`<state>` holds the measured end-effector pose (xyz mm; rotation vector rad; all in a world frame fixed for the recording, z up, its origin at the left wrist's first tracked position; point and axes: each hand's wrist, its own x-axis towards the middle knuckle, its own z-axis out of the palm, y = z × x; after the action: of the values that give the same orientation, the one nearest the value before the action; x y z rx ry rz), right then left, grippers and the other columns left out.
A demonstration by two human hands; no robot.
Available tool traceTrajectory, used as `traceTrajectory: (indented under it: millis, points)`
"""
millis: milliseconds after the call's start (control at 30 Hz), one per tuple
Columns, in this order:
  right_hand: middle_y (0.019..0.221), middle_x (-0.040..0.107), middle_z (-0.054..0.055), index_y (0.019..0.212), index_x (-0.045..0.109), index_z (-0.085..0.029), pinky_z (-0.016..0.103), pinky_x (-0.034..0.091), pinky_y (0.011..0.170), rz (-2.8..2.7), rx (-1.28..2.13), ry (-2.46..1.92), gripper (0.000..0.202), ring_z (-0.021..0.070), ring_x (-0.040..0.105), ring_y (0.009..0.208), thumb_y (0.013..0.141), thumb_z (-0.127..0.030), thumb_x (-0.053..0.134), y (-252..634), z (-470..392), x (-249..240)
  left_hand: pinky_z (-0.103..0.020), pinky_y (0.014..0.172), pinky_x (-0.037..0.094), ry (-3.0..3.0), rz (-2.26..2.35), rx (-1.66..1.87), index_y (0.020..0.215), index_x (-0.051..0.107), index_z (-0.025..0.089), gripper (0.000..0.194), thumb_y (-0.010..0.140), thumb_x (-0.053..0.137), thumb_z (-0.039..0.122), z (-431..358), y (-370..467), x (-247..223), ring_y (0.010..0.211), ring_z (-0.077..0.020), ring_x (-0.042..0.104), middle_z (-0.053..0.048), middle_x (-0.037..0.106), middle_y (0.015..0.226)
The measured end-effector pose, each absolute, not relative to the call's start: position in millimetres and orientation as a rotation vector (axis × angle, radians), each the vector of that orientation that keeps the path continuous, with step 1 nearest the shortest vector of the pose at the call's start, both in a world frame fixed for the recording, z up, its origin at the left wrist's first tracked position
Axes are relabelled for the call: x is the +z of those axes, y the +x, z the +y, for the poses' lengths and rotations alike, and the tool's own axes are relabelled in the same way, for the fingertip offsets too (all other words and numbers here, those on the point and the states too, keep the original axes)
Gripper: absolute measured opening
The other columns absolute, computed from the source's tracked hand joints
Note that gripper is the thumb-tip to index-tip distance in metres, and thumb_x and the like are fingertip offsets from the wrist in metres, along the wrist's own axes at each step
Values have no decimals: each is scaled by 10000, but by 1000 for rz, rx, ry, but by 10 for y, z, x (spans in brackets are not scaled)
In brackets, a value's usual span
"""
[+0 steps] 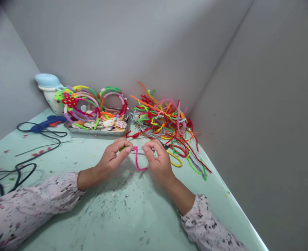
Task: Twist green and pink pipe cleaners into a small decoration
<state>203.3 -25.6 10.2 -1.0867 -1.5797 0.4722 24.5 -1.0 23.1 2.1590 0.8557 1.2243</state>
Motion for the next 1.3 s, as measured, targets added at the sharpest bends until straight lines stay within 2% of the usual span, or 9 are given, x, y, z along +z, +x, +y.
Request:
traceTrajectory:
  millis: [67,167,400,900,1300]
  points:
    - [903,557,25,951,569,-222,333,435,827,-1604,388,-1054,102,174,542,880,892,-283,511,2027,-266,90,-298,777,382,2140,855,1240,829,568,160,209,928,434,286,-7,237,220,807,-155,518,-22,579,802]
    - [968,581,45,1025,558,-237,373,445,858,-1706,232,-1019,178,198,554,940,847,-231,572,2025,-284,81,-305,790,393,2123,850,1238,855,574,165,201,927,437,293,-5,233,202,824,-162,523,-29,585,826]
    - [909,636,41,971,586,-252,388,477,784,-1795,-15,-1031,154,207,588,880,825,-210,610,2021,-279,55,-310,829,405,2096,791,1233,938,604,179,184,923,456,287,-20,255,164,879,-173,552,-42,629,899]
    - [875,649,33,920,615,-241,367,460,757,-1778,1,-1077,86,201,589,855,836,-253,604,2024,-270,38,-297,793,404,2118,827,1207,873,587,172,186,923,467,306,-14,262,178,835,-161,538,-30,598,840]
    - [885,612,36,913,595,-232,348,459,754,-1721,154,-1076,79,195,571,857,839,-261,601,2013,-291,21,-295,797,415,2085,831,1199,875,577,171,178,923,467,303,-20,276,182,838,-161,538,-28,588,847]
